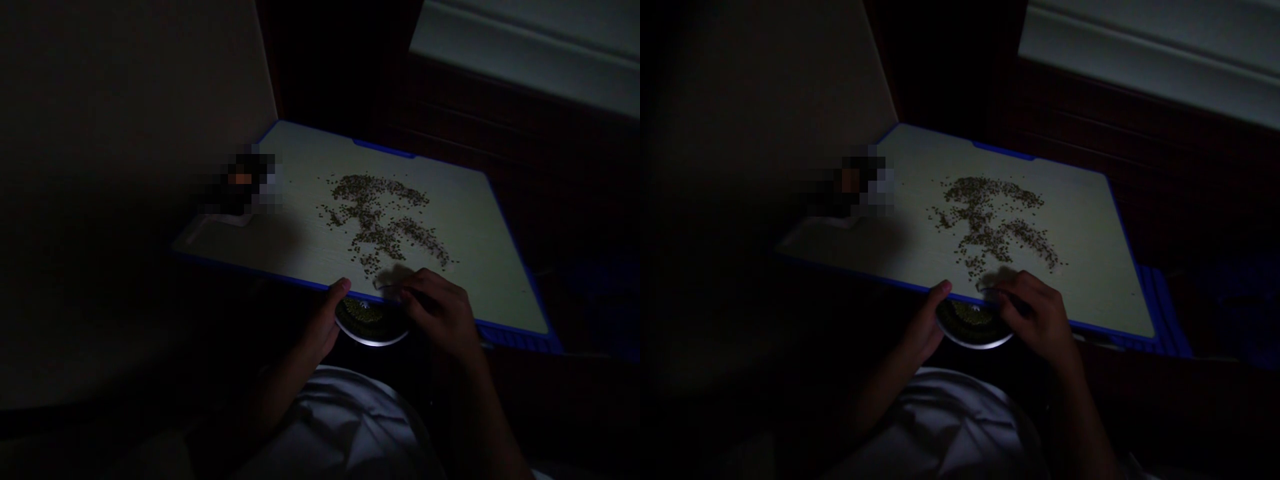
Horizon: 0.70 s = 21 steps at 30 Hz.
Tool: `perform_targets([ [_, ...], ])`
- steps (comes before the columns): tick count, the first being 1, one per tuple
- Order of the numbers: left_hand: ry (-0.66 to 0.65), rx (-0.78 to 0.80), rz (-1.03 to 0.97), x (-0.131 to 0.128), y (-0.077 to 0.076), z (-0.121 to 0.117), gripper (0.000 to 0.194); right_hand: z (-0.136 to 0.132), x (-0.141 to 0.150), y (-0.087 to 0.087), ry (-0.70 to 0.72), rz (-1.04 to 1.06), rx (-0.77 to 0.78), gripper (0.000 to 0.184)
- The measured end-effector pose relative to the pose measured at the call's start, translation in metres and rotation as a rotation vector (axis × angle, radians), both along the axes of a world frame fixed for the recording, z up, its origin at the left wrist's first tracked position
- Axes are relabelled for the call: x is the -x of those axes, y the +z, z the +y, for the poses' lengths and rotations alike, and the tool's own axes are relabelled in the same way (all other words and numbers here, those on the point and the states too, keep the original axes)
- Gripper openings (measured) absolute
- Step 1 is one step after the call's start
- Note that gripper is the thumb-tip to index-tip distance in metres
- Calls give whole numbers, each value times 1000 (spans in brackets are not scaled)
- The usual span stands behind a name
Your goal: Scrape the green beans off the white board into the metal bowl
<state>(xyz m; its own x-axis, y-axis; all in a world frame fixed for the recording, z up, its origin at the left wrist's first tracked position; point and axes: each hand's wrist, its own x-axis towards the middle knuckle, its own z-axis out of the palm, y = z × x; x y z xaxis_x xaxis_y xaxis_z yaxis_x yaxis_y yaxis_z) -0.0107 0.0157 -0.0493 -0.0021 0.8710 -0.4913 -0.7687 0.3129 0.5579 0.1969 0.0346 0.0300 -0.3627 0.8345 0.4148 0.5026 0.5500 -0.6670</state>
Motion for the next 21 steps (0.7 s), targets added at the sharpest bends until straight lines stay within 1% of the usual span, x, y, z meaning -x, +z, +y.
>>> perform_targets([
  [5,4,-3,0,0,3,-1,50,3,4,-2,-107,-28,-14,14],
  [9,0,11,2,0,3,-1,50,3,4,-4,-160,-32,-17,16],
  [13,-2,-3,-6,0,2,-1,53,4,5,-3,-130,-35,-6,16],
  [21,13,-17,-10,0,-5,0,51,9,5,-2,-55,-20,39,18],
])
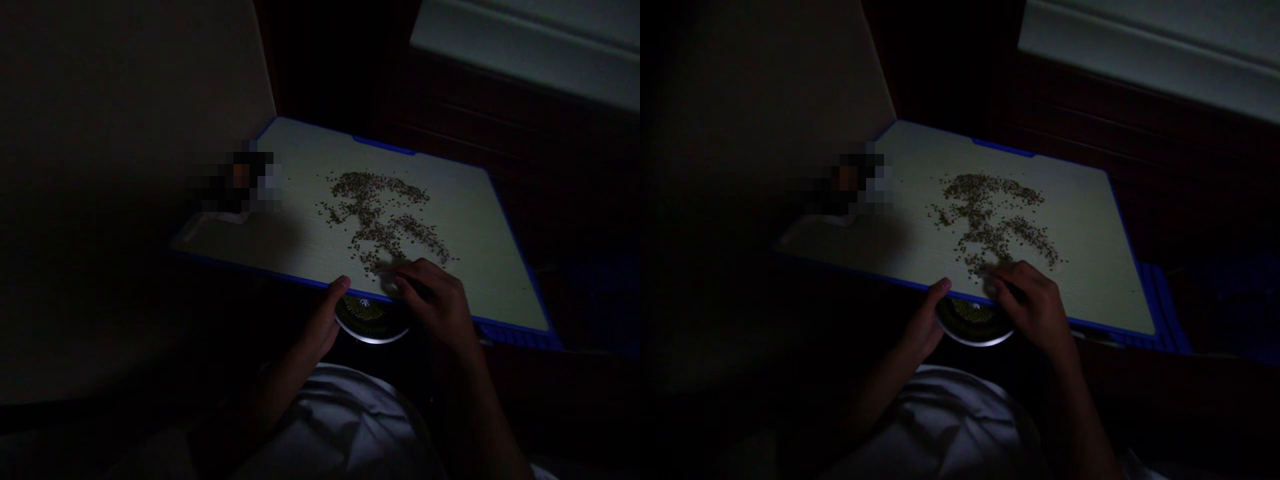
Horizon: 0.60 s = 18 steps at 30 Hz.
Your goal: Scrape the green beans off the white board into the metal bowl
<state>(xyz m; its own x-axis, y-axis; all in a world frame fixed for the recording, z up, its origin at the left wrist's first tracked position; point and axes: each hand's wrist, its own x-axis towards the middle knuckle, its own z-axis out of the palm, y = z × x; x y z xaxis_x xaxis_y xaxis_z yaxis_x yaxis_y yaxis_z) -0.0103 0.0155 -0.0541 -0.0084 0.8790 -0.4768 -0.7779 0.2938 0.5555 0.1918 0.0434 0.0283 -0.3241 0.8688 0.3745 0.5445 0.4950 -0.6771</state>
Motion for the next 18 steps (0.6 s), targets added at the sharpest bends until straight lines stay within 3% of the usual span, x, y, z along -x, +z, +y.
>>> perform_targets([
  [13,-14,11,4,0,6,1,52,-2,-4,1,78,40,24,16],
  [18,-47,40,10,1,0,0,47,-3,-6,1,102,35,25,14],
])
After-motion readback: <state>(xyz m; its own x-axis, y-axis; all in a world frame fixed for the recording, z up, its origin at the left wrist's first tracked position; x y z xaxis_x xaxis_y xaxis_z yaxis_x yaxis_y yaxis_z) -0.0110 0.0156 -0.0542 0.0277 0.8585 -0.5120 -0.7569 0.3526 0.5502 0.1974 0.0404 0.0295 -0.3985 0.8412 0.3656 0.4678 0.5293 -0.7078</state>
